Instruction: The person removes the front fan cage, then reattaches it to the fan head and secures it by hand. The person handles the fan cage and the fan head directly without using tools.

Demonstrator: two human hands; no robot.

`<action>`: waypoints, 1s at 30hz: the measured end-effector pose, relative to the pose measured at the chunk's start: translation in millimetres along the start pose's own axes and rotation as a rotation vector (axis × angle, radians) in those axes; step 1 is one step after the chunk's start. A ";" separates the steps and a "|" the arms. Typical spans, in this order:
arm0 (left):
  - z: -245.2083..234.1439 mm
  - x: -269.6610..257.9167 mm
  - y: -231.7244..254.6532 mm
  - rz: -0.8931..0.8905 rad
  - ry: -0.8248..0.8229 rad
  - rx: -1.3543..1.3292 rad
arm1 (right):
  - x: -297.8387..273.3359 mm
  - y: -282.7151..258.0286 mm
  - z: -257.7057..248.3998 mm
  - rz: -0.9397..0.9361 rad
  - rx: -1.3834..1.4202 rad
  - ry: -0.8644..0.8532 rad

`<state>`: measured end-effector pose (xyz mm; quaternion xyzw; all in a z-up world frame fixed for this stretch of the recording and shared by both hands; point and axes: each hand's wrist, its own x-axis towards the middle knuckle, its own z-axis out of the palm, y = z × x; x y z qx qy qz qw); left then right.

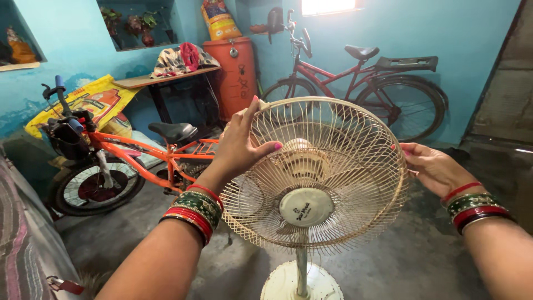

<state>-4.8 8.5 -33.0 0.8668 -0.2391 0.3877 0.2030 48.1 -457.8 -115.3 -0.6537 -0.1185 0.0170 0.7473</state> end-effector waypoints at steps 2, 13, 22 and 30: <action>-3.1 -2.0 -1.4 -0.004 0.002 -0.006 | 10.0 6.7 -8.8 0.003 0.044 0.004; -2.6 2.8 -2.1 -0.076 -0.055 -0.006 | 20.7 27.7 -10.3 -0.125 0.247 0.038; 2.0 2.9 -3.9 -0.074 -0.034 -0.020 | -1.8 10.6 -6.6 -0.065 -0.029 0.047; 0.8 3.2 -2.0 -0.093 -0.040 -0.005 | 31.5 27.2 -25.7 -0.212 -0.503 0.143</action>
